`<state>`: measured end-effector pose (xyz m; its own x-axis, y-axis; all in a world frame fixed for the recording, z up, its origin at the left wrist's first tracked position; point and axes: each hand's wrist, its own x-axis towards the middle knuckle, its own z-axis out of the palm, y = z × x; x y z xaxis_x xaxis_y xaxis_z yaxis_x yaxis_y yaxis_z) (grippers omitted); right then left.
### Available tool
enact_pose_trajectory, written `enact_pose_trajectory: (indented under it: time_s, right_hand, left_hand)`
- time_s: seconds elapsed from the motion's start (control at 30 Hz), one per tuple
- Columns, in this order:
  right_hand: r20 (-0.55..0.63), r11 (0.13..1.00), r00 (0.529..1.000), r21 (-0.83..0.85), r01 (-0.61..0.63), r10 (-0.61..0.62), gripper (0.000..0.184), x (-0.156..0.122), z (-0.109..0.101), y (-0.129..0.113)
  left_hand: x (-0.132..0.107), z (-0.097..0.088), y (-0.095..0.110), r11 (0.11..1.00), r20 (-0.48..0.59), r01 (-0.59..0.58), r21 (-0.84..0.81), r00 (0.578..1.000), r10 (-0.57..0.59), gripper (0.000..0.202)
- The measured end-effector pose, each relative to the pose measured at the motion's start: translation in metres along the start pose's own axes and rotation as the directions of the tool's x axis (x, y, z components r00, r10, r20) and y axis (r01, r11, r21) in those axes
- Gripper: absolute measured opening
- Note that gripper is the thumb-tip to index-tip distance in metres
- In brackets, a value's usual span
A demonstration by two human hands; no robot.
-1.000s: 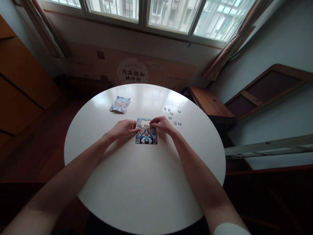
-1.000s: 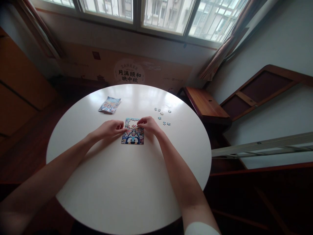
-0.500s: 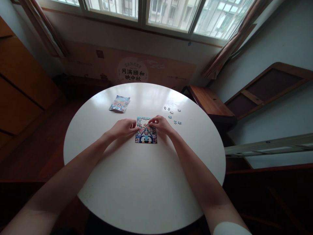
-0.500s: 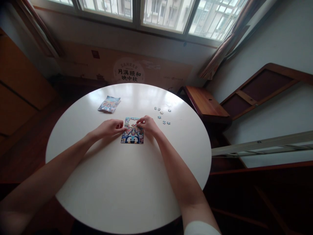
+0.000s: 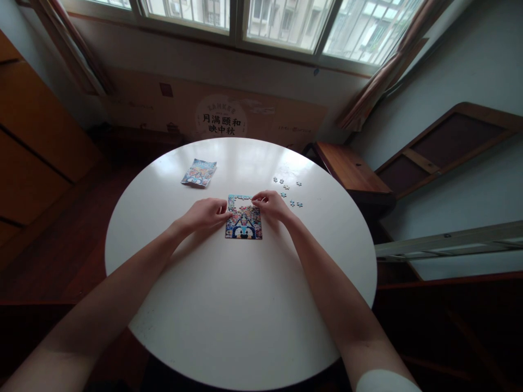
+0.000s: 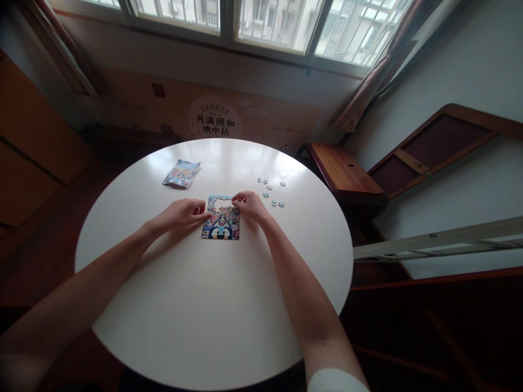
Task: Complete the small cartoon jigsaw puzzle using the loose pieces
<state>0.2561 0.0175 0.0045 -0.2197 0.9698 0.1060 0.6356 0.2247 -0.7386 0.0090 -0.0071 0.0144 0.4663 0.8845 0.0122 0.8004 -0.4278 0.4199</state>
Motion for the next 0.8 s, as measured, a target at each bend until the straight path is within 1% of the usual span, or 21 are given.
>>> enact_pose_trajectory:
  time_s: [0.1,0.23,0.4,0.5,0.67,0.8]
  right_hand:
    - [0.004,1.000,1.000,0.000,-0.024,0.024,0.013,-0.0003,-0.0040,-0.0010]
    - [0.056,0.999,0.998,0.000,-0.033,0.033,0.015,-0.0006,-0.0066,-0.0001]
    - [0.135,0.998,0.990,-0.037,0.047,-0.041,0.020,-0.0004,-0.0056,0.0022]
    - [0.176,0.996,0.982,-0.053,0.073,-0.062,0.019,-0.0002,-0.0046,0.0005]
    - [0.183,0.998,0.981,-0.011,0.065,-0.062,0.015,0.0008,-0.0022,0.0008]
    - [0.178,0.999,0.983,0.035,0.042,-0.047,0.018,0.0016,-0.0003,0.0052]
  left_hand:
    - [0.0000,-0.0001,-0.0001,1.000,-0.005,-0.003,-0.008,1.000,0.002,0.039]
    - [-0.0003,-0.0007,0.0002,1.000,0.001,0.004,-0.017,1.000,-0.004,0.040]
    - [0.0000,0.0001,-0.0004,1.000,0.001,0.001,-0.006,1.000,-0.001,0.041]
    - [0.0001,0.0001,-0.0002,1.000,-0.001,-0.004,0.007,1.000,0.004,0.041]
    - [-0.0003,-0.0009,0.0012,1.000,-0.002,-0.008,0.011,1.000,0.009,0.040]
    - [-0.0001,-0.0006,0.0009,1.000,-0.003,-0.003,0.011,1.000,0.003,0.040]
